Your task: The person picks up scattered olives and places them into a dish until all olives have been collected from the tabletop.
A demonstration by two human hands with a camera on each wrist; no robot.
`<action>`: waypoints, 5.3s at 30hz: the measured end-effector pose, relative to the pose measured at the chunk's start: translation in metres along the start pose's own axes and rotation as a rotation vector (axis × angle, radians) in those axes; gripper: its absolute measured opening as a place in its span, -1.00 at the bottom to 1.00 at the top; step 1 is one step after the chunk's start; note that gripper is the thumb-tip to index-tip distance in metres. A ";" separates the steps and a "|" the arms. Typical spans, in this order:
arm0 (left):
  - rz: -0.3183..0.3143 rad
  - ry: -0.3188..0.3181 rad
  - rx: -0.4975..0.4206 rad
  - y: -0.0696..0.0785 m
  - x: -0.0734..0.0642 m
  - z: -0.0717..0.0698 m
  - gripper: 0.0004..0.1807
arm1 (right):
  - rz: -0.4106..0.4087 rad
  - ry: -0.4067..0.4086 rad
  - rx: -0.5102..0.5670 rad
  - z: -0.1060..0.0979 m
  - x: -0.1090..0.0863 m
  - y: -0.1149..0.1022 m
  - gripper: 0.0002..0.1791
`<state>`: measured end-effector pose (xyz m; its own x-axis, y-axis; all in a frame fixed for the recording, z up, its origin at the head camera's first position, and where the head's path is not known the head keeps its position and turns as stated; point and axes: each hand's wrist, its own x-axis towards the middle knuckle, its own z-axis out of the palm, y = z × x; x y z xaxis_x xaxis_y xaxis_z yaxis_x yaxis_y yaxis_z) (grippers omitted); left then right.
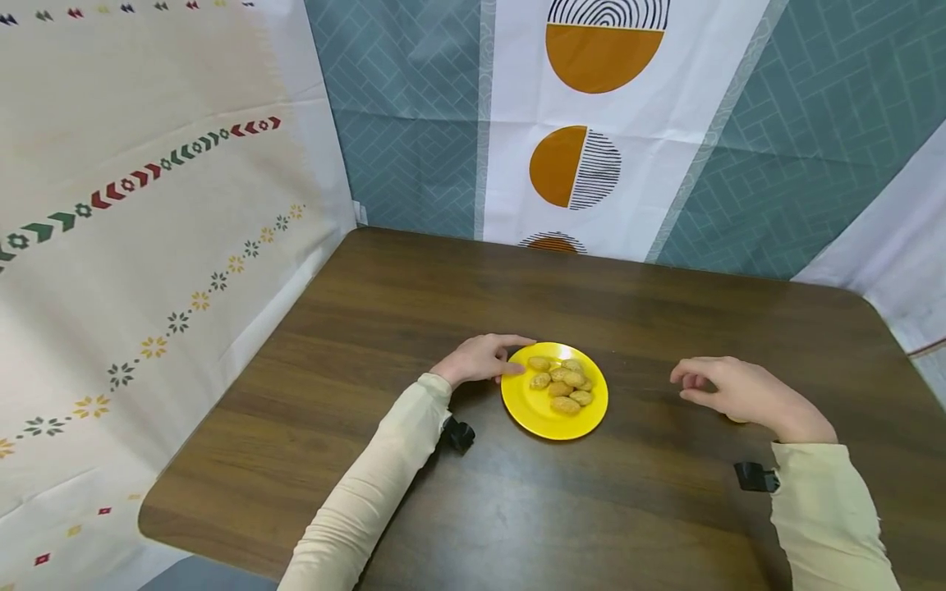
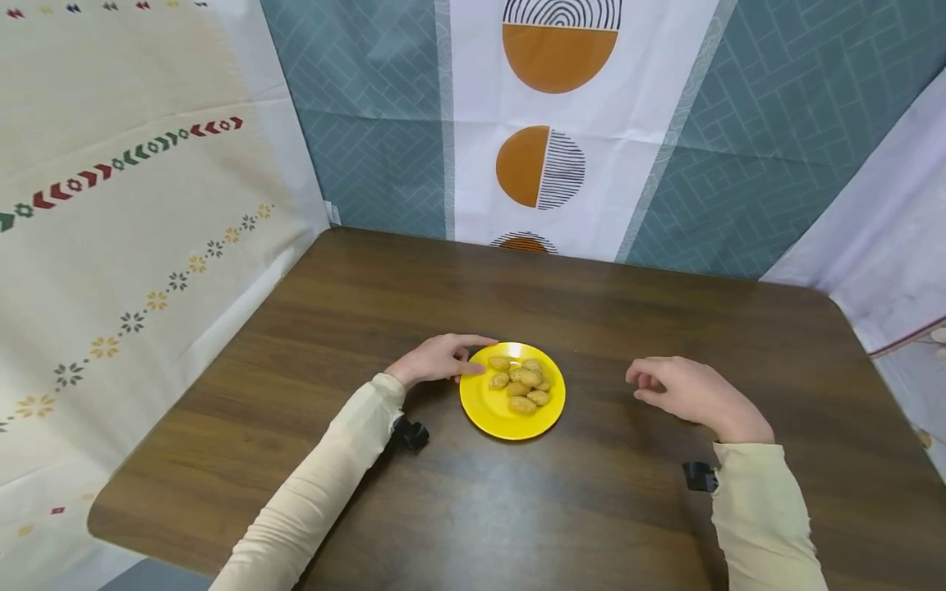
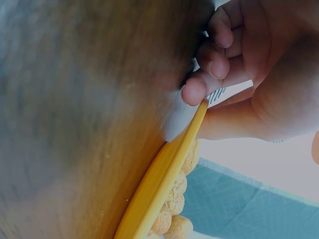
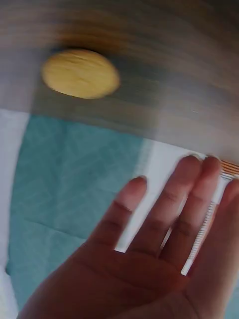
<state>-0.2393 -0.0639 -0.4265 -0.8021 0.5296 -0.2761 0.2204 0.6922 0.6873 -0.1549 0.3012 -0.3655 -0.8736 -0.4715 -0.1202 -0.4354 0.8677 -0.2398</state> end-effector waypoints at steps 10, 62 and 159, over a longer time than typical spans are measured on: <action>0.003 -0.001 0.001 0.003 0.001 -0.001 -0.43 | 0.100 -0.044 0.042 0.008 -0.034 0.037 -0.72; 0.007 -0.007 0.011 -0.001 0.000 0.001 -0.42 | 0.104 0.046 0.062 0.021 -0.044 0.045 -0.87; 0.014 -0.004 -0.051 0.001 0.007 0.001 -0.44 | -0.377 0.187 -0.081 0.041 0.078 -0.112 -0.76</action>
<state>-0.2441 -0.0593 -0.4286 -0.7968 0.5409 -0.2692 0.2029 0.6593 0.7240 -0.1652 0.1608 -0.3872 -0.6712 -0.7279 0.1401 -0.7409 0.6533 -0.1558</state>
